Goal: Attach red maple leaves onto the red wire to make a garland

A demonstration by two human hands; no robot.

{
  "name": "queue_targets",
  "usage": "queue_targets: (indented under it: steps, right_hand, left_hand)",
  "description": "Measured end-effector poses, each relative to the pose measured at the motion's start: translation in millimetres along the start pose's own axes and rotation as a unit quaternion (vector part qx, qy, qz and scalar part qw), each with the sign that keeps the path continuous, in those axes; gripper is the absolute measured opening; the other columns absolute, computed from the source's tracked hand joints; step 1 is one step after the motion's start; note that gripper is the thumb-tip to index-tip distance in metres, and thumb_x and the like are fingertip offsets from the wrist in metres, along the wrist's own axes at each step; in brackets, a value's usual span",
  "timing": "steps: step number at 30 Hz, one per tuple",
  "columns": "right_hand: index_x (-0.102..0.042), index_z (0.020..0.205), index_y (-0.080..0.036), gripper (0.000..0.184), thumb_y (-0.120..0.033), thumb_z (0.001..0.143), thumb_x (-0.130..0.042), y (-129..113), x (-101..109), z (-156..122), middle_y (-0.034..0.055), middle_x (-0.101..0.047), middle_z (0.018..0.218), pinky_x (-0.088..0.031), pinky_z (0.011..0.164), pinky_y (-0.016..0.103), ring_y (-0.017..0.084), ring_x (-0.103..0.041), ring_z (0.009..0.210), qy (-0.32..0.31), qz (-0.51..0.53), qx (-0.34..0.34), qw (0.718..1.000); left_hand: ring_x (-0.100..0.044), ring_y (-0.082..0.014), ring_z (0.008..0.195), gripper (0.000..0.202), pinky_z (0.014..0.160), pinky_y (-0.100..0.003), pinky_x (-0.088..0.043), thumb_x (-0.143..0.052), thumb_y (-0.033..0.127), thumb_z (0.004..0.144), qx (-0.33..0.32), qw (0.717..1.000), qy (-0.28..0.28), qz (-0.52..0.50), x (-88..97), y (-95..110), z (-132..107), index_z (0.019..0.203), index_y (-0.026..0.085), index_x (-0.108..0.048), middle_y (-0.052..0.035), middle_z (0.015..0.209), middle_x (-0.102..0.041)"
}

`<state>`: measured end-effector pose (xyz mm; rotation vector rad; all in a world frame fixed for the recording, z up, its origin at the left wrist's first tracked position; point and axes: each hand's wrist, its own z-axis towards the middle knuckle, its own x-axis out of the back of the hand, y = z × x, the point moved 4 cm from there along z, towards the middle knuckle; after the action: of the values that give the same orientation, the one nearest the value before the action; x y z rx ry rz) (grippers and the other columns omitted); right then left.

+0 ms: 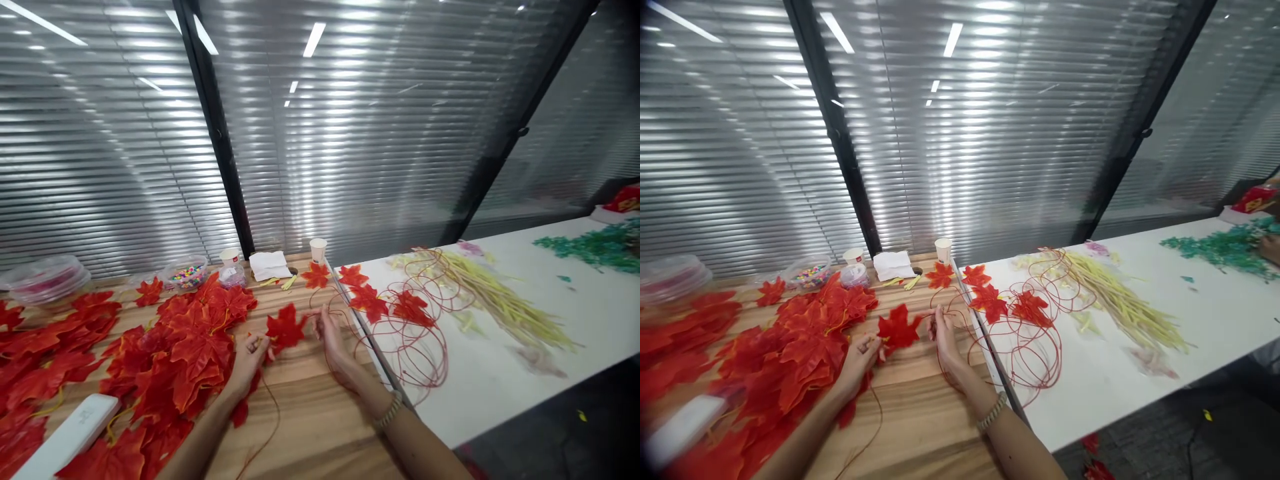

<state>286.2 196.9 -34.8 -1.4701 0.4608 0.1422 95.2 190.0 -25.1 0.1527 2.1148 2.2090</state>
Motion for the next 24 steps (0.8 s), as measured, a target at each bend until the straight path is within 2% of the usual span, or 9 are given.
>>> queue_targets:
  steps: [3,6,10,15,17,19,21,22,24]
  right_hand:
    - [-0.059,0.071,-0.015,0.053,-0.063,0.078,-0.037,-5,2,-4,-0.0014,-0.043,0.054,-0.025,0.039,0.020,0.008,-0.036,0.044,0.016,-0.034,0.041,0.998]
    - [-0.061,0.071,-0.015,0.052,-0.060,0.080,-0.036,-17,5,-13,0.0011,-0.048,0.059,-0.032,0.044,0.021,0.010,-0.042,0.050,0.039,-0.073,0.070,0.994]
    - [-0.062,0.070,-0.016,0.052,-0.058,0.082,-0.034,-56,3,-31,0.0060,-0.057,0.071,-0.042,0.057,0.024,0.014,-0.050,0.064,0.033,-0.119,0.111,0.986]
    - [-0.064,0.073,-0.016,0.047,-0.050,0.086,-0.035,-138,-12,-65,0.0062,-0.062,0.077,-0.043,0.069,0.027,0.014,-0.054,0.070,-0.103,-0.143,0.156,0.972]
    - [-0.064,0.074,-0.015,0.047,-0.049,0.087,-0.034,-173,-23,-79,0.0068,-0.062,0.077,-0.043,0.068,0.027,0.015,-0.055,0.076,-0.172,-0.145,0.170,0.959]
    - [-0.063,0.075,-0.015,0.046,-0.048,0.088,-0.034,-204,-36,-90,0.0057,-0.062,0.079,-0.043,0.068,0.027,0.013,-0.055,0.073,-0.220,-0.154,0.185,0.945]
    - [-0.062,0.072,-0.015,0.045,-0.048,0.088,-0.035,-229,-48,-97,0.0040,-0.061,0.075,-0.043,0.072,0.026,0.012,-0.055,0.072,-0.238,-0.170,0.210,0.933]
    - [-0.061,0.069,-0.015,0.044,-0.047,0.087,-0.036,-240,-53,-100,0.0033,-0.060,0.073,-0.043,0.074,0.026,0.011,-0.055,0.072,-0.244,-0.175,0.220,0.928]
    - [-0.057,0.065,-0.015,0.046,-0.049,0.087,-0.035,-257,-59,-104,0.0026,-0.058,0.067,-0.043,0.072,0.026,0.011,-0.055,0.068,-0.255,-0.162,0.213,0.929]
  left_hand:
    - [-0.030,-0.0055,0.036,0.032,0.039,-0.017,-0.024,-0.051,0.047,0.075,-0.046,0.991,0.124,-0.028,15.9,0,2,0.066,0.016,-0.047,0.0061,0.046,-0.046]
    - [-0.047,-0.0089,0.051,0.032,0.055,-0.020,-0.040,-0.046,0.047,0.078,-0.103,0.974,0.198,0.031,29.9,6,2,0.072,0.017,-0.049,0.0019,0.062,-0.054]
    - [-0.055,-0.0233,0.093,0.042,0.087,-0.037,-0.039,-0.052,0.049,0.073,-0.109,0.967,0.176,0.146,35.4,14,6,0.095,0.013,-0.056,-0.0101,0.094,-0.060]
    - [-0.024,-0.0262,0.127,0.070,0.105,-0.040,-0.018,-0.055,0.046,0.073,-0.218,0.925,0.193,0.244,18.0,58,-8,0.130,0.014,-0.031,-0.0153,0.136,-0.029]
    - [-0.025,-0.0248,0.127,0.074,0.105,-0.039,-0.018,-0.056,0.046,0.073,-0.238,0.948,0.115,0.175,-7.0,82,-18,0.134,0.019,-0.024,-0.0123,0.138,-0.027]
    - [-0.034,-0.0248,0.123,0.076,0.102,-0.042,-0.022,-0.051,0.052,0.074,-0.184,0.976,-0.111,0.042,-50.0,102,-31,0.136,0.022,-0.018,-0.0120,0.133,-0.038]
    - [-0.041,-0.0277,0.116,0.081,0.099,-0.044,-0.025,-0.035,0.070,0.070,-0.094,0.924,-0.359,-0.096,-98.0,123,-56,0.132,0.018,-0.030,-0.0153,0.123,-0.047]
    - [-0.043,-0.0290,0.113,0.088,0.097,-0.045,-0.026,-0.030,0.077,0.066,-0.057,0.885,-0.440,-0.140,-117.6,133,-70,0.129,0.016,-0.035,-0.0165,0.117,-0.051]
    - [-0.052,-0.0268,0.098,0.083,0.092,-0.044,-0.030,-0.044,0.074,0.062,-0.031,0.843,-0.502,-0.192,-143.6,152,-92,0.122,0.015,-0.044,-0.0134,0.099,-0.059]
